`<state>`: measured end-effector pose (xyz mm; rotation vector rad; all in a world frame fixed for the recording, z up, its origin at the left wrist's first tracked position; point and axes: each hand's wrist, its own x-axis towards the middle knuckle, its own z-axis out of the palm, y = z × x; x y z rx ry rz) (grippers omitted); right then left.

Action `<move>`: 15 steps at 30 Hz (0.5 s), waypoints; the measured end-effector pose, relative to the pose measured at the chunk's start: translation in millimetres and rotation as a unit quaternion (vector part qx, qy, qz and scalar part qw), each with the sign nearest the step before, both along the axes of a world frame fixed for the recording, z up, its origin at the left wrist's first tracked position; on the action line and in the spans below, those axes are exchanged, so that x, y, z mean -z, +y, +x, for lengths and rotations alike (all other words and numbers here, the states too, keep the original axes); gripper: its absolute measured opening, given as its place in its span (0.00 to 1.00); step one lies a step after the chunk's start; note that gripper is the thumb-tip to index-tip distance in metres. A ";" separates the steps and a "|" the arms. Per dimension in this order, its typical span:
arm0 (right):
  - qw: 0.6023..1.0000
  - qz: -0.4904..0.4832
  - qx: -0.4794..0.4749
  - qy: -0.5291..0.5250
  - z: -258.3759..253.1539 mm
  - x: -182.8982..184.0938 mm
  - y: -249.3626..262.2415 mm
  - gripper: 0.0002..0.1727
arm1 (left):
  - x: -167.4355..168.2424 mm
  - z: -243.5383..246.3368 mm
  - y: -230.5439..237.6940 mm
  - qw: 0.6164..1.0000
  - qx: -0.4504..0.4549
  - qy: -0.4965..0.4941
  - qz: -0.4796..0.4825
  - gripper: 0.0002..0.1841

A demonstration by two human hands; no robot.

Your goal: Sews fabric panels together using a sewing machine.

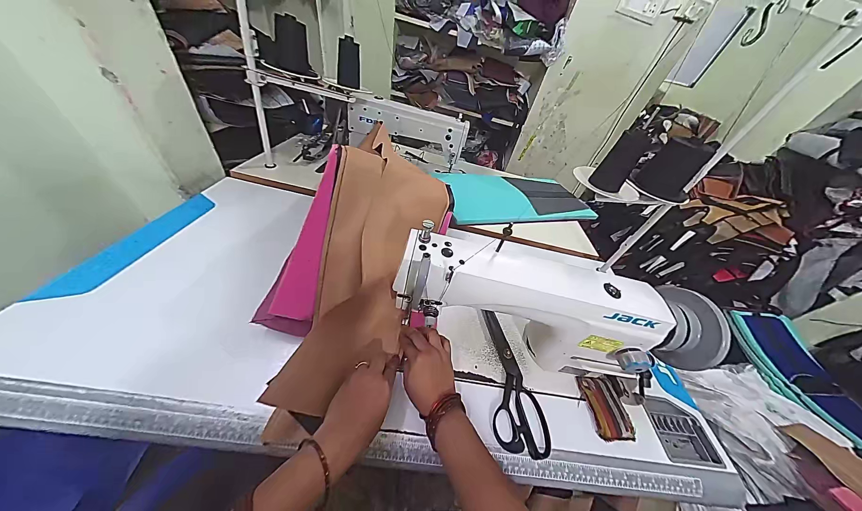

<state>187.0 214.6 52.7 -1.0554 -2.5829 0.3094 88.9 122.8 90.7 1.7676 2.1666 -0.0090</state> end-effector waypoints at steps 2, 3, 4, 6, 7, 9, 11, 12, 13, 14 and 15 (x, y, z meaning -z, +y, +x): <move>1.000 -0.004 0.007 0.004 -1.2 -0.2 0.6 0.19 | -1.9 -1.3 3.9 1.000 0.000 0.003 -0.008 0.26; 1.000 -0.006 0.013 0.004 -1.5 -0.7 1.3 0.19 | -2.7 -1.9 6.6 1.000 0.001 0.005 -0.012 0.25; 1.000 -0.013 0.020 -0.001 -1.9 -1.3 1.6 0.19 | -2.9 -2.6 8.8 1.000 0.005 0.004 -0.015 0.25; 0.999 -0.029 0.033 -0.013 -3.2 -2.4 2.7 0.20 | -1.7 -4.7 13.1 1.000 0.010 0.000 -0.012 0.25; 0.999 -0.034 0.037 -0.016 -3.6 -2.4 2.7 0.21 | -1.6 -5.4 14.9 1.000 0.012 -0.003 -0.016 0.25; 0.998 -0.052 0.041 -0.014 -3.0 -3.1 4.1 0.22 | -0.8 -6.9 19.6 1.000 0.017 -0.006 -0.014 0.25; 0.995 -0.085 0.049 -0.006 0.1 -6.3 4.2 0.22 | -2.8 -7.7 24.2 1.000 0.021 0.001 -0.020 0.26; 0.994 -0.100 0.053 0.000 1.9 -7.3 3.9 0.22 | -3.7 -8.4 26.1 1.000 0.023 0.005 -0.019 0.25; 0.992 -0.108 0.058 0.011 3.8 -7.8 4.0 0.22 | -5.0 -9.1 28.7 1.000 0.023 0.010 -0.018 0.25; 0.992 -0.111 0.062 0.028 5.7 -6.9 3.8 0.21 | -5.3 -10.0 30.9 1.000 0.021 0.011 -0.012 0.25; 0.990 -0.115 0.064 0.049 7.6 -5.0 3.1 0.21 | -5.7 -11.0 32.5 1.000 0.020 0.009 -0.006 0.24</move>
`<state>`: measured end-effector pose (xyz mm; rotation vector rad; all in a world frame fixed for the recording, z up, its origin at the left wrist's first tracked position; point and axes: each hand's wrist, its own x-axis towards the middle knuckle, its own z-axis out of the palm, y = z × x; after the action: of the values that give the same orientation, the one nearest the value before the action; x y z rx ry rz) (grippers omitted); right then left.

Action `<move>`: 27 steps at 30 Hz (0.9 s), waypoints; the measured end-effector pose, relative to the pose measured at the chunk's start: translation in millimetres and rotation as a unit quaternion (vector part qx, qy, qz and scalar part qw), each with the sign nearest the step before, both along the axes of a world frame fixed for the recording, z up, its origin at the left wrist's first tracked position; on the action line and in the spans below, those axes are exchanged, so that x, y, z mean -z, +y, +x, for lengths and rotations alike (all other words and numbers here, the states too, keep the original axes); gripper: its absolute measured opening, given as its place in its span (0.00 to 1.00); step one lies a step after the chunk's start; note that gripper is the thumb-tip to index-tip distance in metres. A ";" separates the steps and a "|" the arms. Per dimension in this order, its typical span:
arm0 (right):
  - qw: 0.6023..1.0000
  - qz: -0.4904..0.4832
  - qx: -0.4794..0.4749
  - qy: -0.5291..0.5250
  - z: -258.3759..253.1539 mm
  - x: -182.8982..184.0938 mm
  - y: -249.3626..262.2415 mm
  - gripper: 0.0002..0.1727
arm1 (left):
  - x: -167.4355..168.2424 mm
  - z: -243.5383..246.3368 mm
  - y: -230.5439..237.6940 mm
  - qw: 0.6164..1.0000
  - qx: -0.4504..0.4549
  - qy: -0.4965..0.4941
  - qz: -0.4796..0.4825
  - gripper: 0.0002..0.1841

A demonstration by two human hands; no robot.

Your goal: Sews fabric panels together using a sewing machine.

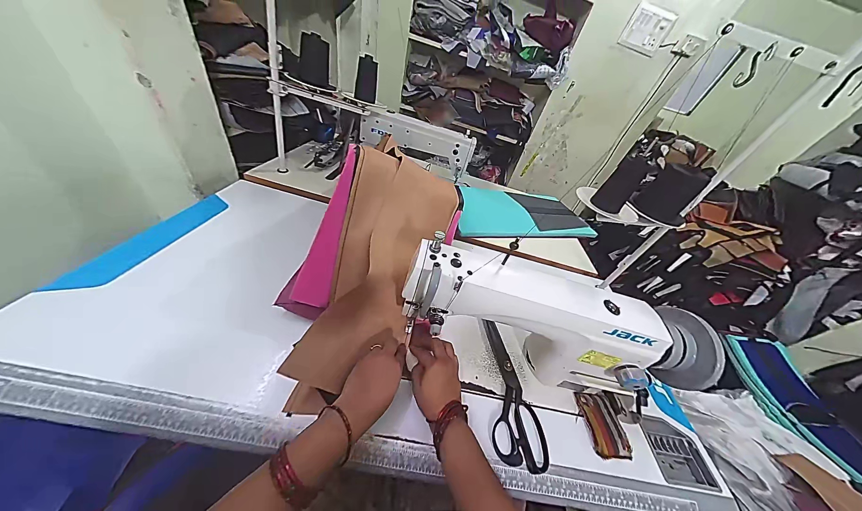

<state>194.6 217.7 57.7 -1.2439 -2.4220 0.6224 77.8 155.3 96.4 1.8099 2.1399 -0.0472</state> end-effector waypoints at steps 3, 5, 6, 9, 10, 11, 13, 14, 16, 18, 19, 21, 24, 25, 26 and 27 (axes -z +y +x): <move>0.997 0.006 0.004 0.071 6.8 8.0 -4.1 0.19 | -1.0 -4.1 3.6 1.000 0.000 -0.020 0.015 0.23; 0.995 0.002 -0.001 0.103 15.1 10.5 -9.8 0.17 | -3.3 -8.1 3.1 0.999 0.013 -0.035 0.010 0.24; 0.993 0.009 -0.002 0.120 20.1 12.3 -12.8 0.16 | -3.0 -9.3 1.9 0.999 0.019 -0.042 0.012 0.25; 0.986 0.035 -0.004 0.165 35.6 17.4 -25.1 0.15 | 10.4 -13.7 -2.2 0.995 0.028 -0.052 0.077 0.22; 0.984 0.041 -0.004 0.171 41.1 17.5 -29.6 0.15 | 14.9 -15.6 -1.9 0.993 0.029 -0.056 0.098 0.21; 0.984 0.046 -0.002 0.174 46.9 16.8 -33.2 0.15 | 17.9 -17.8 0.0 0.991 0.029 -0.061 0.116 0.21; 0.982 0.053 0.013 0.181 60.2 13.5 -39.6 0.16 | 21.2 -23.0 5.6 0.988 0.027 -0.075 0.131 0.21; 0.981 0.056 0.026 0.182 68.2 10.4 -42.3 0.16 | 21.3 -26.3 8.5 0.987 0.028 -0.084 0.136 0.21; 0.981 0.066 0.056 0.175 87.4 3.1 -47.9 0.15 | 23.5 -35.1 14.5 0.983 0.034 -0.100 0.148 0.21; 0.982 0.082 0.091 0.144 109.0 -5.5 -52.1 0.14 | 27.6 -47.3 21.2 0.978 0.058 -0.113 0.167 0.20; 0.982 0.101 0.110 0.119 119.6 -8.1 -53.4 0.14 | 29.3 -55.5 25.9 0.975 0.078 -0.119 0.174 0.19; 0.975 0.149 0.152 0.069 137.2 -8.6 -55.5 0.13 | 38.7 -75.3 37.4 0.959 0.132 -0.127 0.218 0.17; 0.968 0.135 0.210 -0.017 152.8 -8.7 -58.4 0.15 | 51.8 -93.0 54.0 0.917 0.196 -0.117 0.326 0.14; 0.967 0.114 0.224 -0.043 153.6 -8.8 -59.8 0.17 | 51.9 -93.2 56.4 0.914 0.196 -0.108 0.338 0.14; 0.965 0.097 0.234 -0.063 152.5 -9.3 -61.0 0.19 | 51.3 -92.1 57.5 0.918 0.185 -0.099 0.336 0.14; 0.964 0.076 0.240 -0.080 149.2 -10.8 -62.3 0.21 | 51.6 -91.7 58.2 0.923 0.168 -0.089 0.334 0.14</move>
<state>343.7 155.4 68.5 -1.7831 -2.1101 0.1981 -13.8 213.4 44.9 2.4140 1.8081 0.8266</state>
